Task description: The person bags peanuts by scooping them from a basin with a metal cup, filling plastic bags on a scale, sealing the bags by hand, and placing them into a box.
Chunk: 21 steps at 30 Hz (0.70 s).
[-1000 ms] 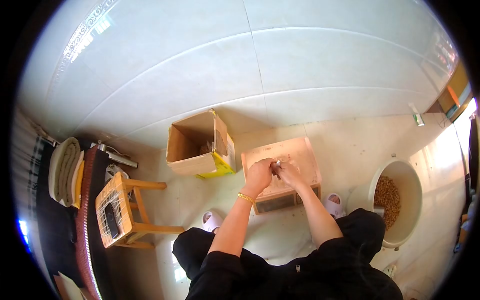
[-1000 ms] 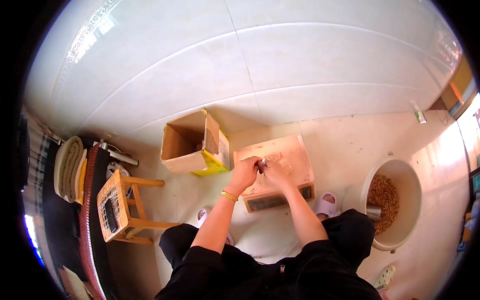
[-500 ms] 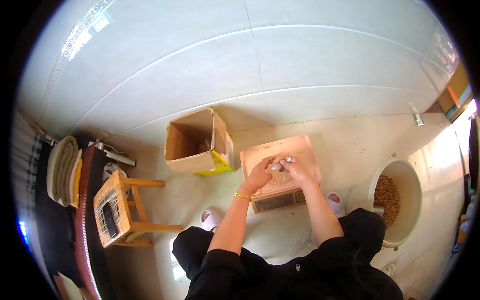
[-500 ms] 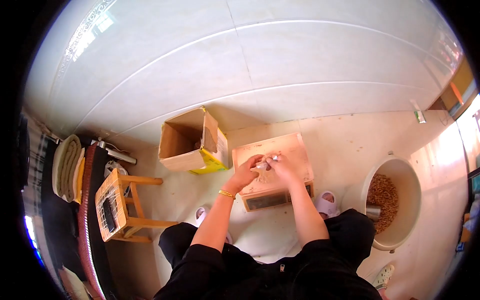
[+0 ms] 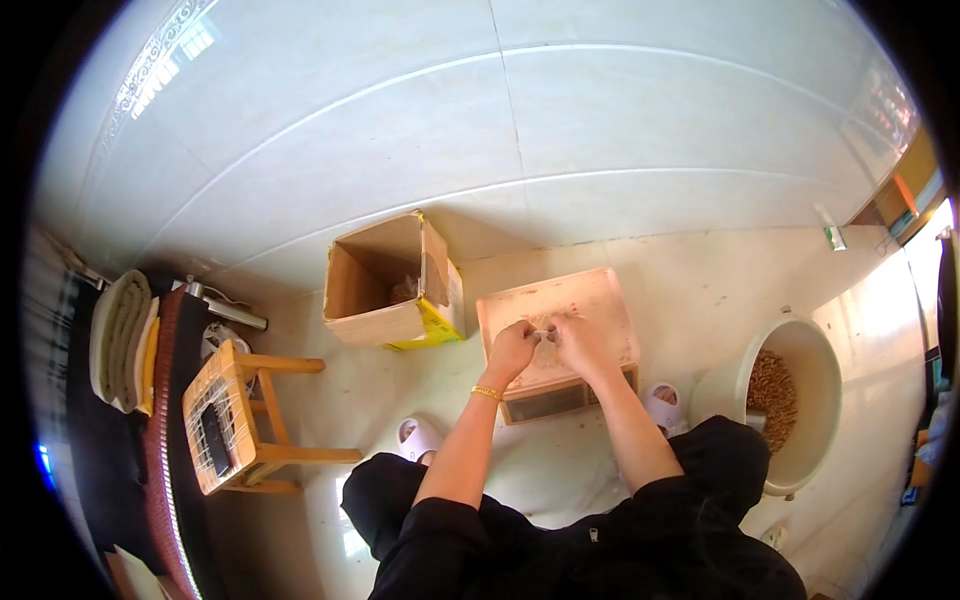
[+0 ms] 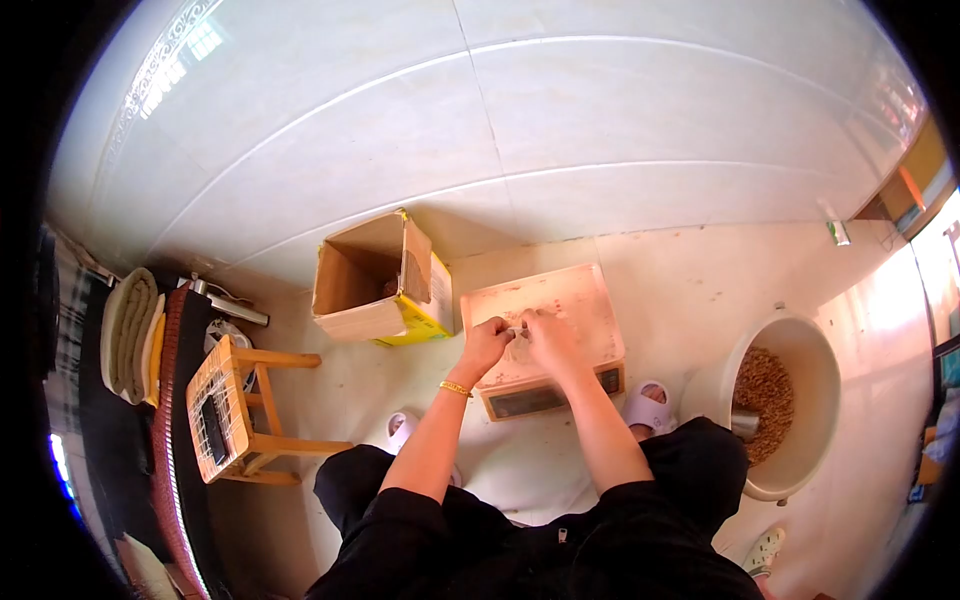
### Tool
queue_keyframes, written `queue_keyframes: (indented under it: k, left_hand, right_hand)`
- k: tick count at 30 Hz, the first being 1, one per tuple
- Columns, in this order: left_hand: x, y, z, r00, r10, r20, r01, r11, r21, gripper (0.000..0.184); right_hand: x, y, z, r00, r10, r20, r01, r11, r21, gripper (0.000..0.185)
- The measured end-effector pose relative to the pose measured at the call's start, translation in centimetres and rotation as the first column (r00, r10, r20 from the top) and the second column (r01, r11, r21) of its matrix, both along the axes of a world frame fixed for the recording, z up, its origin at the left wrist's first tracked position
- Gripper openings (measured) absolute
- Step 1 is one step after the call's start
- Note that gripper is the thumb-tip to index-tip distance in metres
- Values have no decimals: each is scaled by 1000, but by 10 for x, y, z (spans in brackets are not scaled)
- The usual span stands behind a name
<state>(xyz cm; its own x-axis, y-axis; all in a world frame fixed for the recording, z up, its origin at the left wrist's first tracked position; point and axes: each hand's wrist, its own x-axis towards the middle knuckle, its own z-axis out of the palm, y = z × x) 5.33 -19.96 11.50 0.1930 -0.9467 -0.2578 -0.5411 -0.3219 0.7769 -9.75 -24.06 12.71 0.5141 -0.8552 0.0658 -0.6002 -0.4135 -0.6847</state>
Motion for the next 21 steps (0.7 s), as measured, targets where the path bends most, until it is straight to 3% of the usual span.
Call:
queue_keyframes:
  k: [1, 2, 3, 4, 6, 7, 9, 10, 12, 13, 15, 16, 18, 19, 21]
  left_hand:
    - [2, 1, -1, 1000, 0, 2, 0, 1000, 1, 22]
    - [2, 2, -2, 985, -9, -172, 19, 998, 56, 23]
    - [3, 3, -2, 940, -9, -342, 48, 993, 105, 24]
    - [1, 5, -2, 940, -10, -342, 48, 993, 103, 24]
    - [-3, 8, -2, 801, 121, -586, 12, 976, 218, 23]
    - [-2, 7, -2, 799, 123, -588, 10, 976, 219, 23]
    - [1, 4, -5, 490, 453, -745, -102, 879, 467, 18]
    - [-1, 3, -8, 488, 453, -746, -101, 878, 468, 18]
    - [-5, 2, -14, 654, 359, -666, -190, 930, 315, 13]
    - [-8, 0, -20, 654, 359, -666, -189, 930, 315, 13]
    - [-11, -4, -31, 505, 446, -739, -347, 889, 300, 8]
    - [-8, -4, -38, 504, 448, -739, -345, 888, 303, 8]
    - [0, -6, -52, 431, 642, -634, -497, 755, 427, 6]
    - [2, -6, -60, 429, 641, -636, -494, 756, 429, 6]
    - [8, -1, -78, 287, 676, -679, -524, 704, 480, 4]
  right_hand:
    - [1, 0, -1, 1000, -22, -3, 22, 1000, 21, 10]
    - [2, 1, -3, 1000, -22, -2, 22, 1000, 21, 10]
    - [3, 5, -2, 995, -96, -8, 96, 993, -76, 10]
    - [4, 8, -2, 985, -170, -6, 166, 971, -172, 11]
    - [3, 10, -2, 986, -164, 10, 161, 950, -269, 11]
    - [2, 11, -2, 987, -156, 25, 154, 919, -363, 11]
    - [4, 14, -2, 992, -121, 20, 119, 919, -375, 10]
    - [4, 15, -2, 996, -88, 20, 88, 918, -388, 10]
    - [3, 14, -11, 997, -78, -10, 67, 910, -409, 10]
    - [3, 13, -17, 997, -68, -38, 45, 902, -429, 9]
    - [-2, 10, -26, 994, -105, -6, 94, 912, -398, 9]
    - [-5, 9, -31, 989, -144, 24, 142, 920, -365, 9]
    - [-13, 6, -40, 978, -208, 13, 201, 924, -325, 7]
    - [-18, 5, -43, 963, -269, 4, 259, 922, -286, 6]
    - [-32, 8, -48, 947, -313, -72, 285, 922, -262, 6]
